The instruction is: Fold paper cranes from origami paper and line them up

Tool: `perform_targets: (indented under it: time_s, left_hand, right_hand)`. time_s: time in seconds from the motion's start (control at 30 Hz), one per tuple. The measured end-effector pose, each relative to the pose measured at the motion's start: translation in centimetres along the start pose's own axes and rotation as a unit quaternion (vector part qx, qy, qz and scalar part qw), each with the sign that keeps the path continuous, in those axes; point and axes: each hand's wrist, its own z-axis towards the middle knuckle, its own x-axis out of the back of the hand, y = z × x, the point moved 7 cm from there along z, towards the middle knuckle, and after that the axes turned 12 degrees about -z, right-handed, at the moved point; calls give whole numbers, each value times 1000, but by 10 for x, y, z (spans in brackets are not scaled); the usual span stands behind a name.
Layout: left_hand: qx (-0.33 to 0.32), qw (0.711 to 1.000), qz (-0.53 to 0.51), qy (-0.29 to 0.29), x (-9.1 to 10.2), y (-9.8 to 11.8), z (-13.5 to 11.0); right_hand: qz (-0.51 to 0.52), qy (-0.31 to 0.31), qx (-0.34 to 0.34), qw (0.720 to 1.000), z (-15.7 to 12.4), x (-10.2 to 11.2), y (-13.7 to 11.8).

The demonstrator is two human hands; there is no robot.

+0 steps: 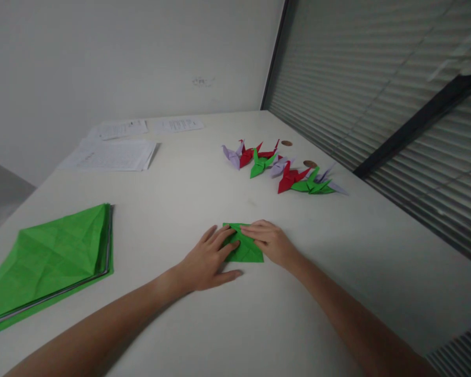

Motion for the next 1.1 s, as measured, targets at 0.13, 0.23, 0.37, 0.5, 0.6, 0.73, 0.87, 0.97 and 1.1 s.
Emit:
perform_targets:
  time_s: [0.13, 0.23, 0.37, 0.5, 0.6, 0.73, 0.87, 0.97, 1.1]
  left_hand:
    - [2, 1000, 5, 14, 4, -1, -1]
    - [-5, 1000, 6, 9, 6, -1, -1]
    - [-9, 1000, 6, 9, 7, -1, 0]
    - [-3, 1000, 10, 19, 8, -2, 0]
    - [16, 999, 30, 21, 8, -4, -1]
    - [36, 998, 46, 12, 6, -6, -3]
    - [29, 998, 51, 11, 6, -4, -2]
    - [19, 998, 51, 10, 6, -2, -2]
    - [9, 999, 51, 9, 4, -1, -2]
  right_hand:
    - [-45, -22, 18, 999, 0, -1, -4]
    - [-79, -30, 24, 996, -1, -2, -5]
    - [-86, -27, 33, 995, -1, -2, -5]
    - [-77, -27, 34, 996, -1, -3, -4]
    - [-74, -31, 34, 996, -1, -3, -4]
    - [-67, -32, 29, 997, 0, -2, -4]
    - [-69, -31, 32, 997, 0, -1, -4]
    - [-77, -38, 36, 996, 0, -2, -4]
    - [-82, -44, 43, 995, 0, -3, -6]
